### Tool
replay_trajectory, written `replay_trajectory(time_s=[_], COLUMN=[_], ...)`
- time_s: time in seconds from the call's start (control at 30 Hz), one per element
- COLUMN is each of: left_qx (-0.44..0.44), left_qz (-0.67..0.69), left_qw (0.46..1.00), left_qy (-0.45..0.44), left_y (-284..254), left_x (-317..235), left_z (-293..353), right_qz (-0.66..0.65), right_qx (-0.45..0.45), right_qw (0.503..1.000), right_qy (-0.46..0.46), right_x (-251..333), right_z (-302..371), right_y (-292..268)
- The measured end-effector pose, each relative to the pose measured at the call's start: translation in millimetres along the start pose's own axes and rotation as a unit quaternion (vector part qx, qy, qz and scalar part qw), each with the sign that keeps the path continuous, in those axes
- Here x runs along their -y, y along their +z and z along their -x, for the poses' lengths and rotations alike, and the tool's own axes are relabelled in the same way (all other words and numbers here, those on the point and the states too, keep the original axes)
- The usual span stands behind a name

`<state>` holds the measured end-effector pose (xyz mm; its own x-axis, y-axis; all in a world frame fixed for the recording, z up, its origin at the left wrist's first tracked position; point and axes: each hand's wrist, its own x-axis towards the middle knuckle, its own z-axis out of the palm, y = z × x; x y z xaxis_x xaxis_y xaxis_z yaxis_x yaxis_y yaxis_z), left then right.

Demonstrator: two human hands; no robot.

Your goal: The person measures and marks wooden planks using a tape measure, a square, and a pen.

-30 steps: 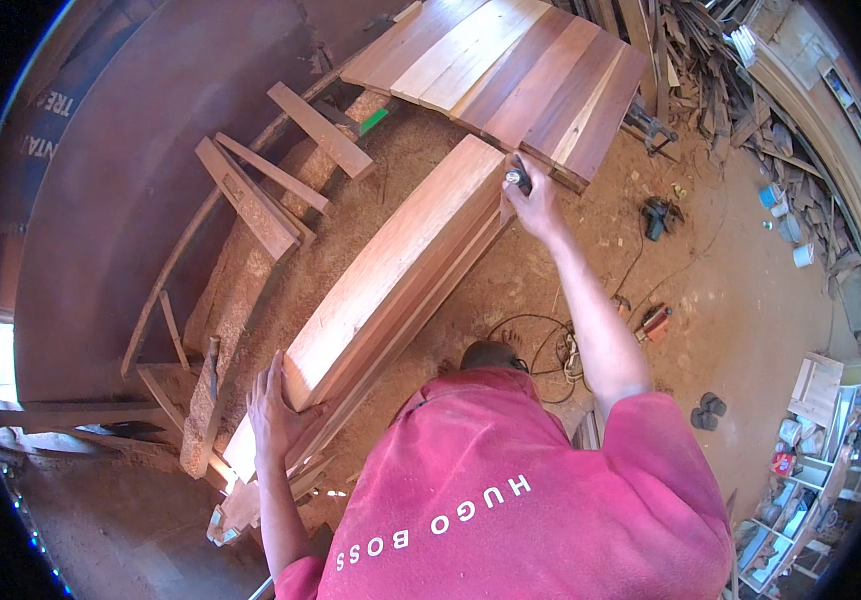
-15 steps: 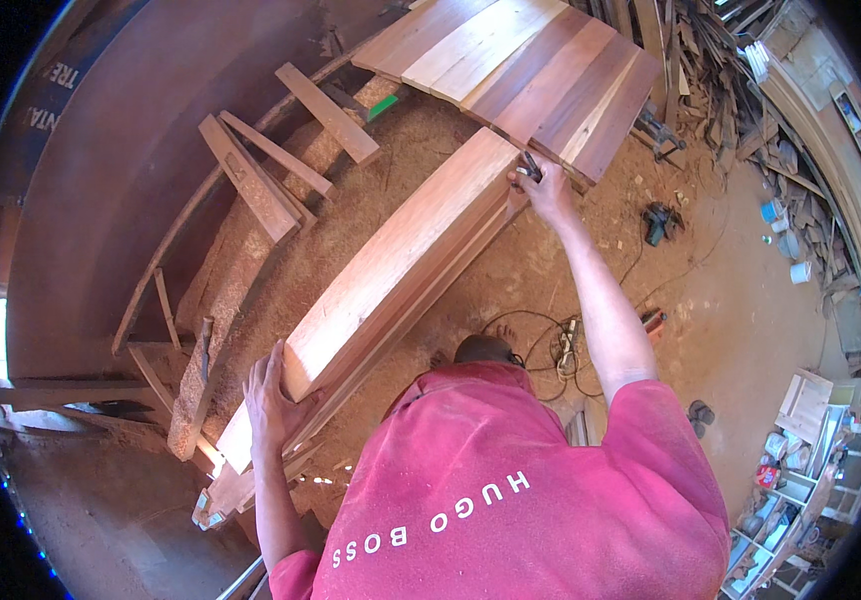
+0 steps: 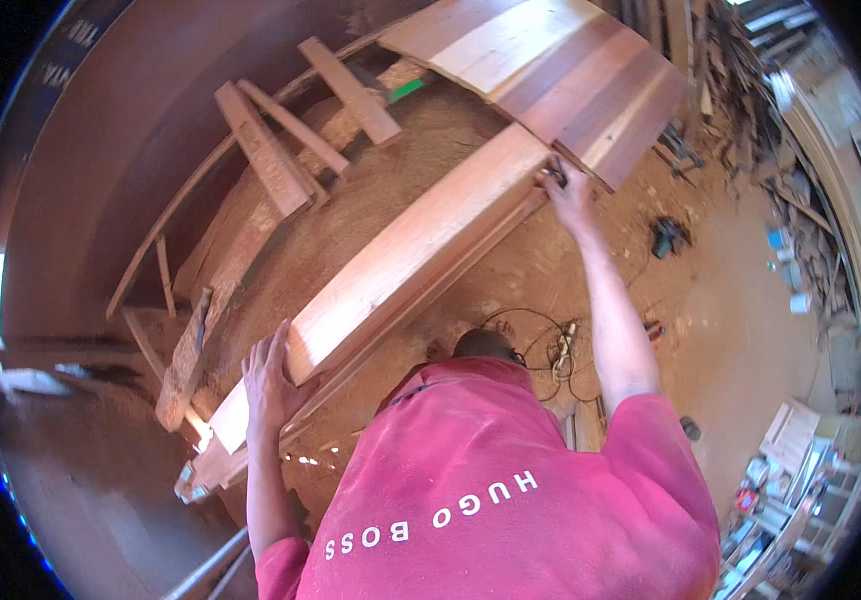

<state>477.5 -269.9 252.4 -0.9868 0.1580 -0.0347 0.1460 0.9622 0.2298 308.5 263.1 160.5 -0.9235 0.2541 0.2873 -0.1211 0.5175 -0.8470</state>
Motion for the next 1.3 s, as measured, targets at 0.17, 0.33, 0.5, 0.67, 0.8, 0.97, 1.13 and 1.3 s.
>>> replay_trajectory(time_s=[0.17,0.33,0.5,0.67,0.8,0.97,1.13,1.3], left_qx=[0.006,0.0,0.008,0.03,0.027,0.025,0.011,0.024], left_qz=[0.002,0.021,0.037,0.042,0.045,0.048,0.065,0.071], left_qw=[1.0,1.0,0.999,0.999,0.999,0.999,0.998,0.997], left_qy=[-0.003,0.017,0.013,-0.007,-0.001,-0.008,-0.003,-0.023], left_y=[-9,-7,-14,-16,-18,-14,-14,-16], left_x=[-4,3,-8,-6,-6,-2,-4,-6], left_z=[-3,-2,-11,-12,-13,-14,-15,-14], right_qz=[-0.022,-0.02,-0.008,0.034,0.052,0.002,0.01,0.044], right_qx=[-0.012,-0.01,0.006,0.051,0.051,0.066,0.057,0.131], right_qw=[0.999,0.998,0.999,0.995,0.995,0.996,0.996,0.986], right_qy=[0.029,0.052,0.048,0.074,0.068,0.055,0.066,0.089], right_x=[-18,7,-32,-10,-19,-36,-21,-7], right_z=[-3,4,-7,-11,-12,-15,-11,-23], right_y=[-6,-3,-22,-22,-23,-26,-28,-43])
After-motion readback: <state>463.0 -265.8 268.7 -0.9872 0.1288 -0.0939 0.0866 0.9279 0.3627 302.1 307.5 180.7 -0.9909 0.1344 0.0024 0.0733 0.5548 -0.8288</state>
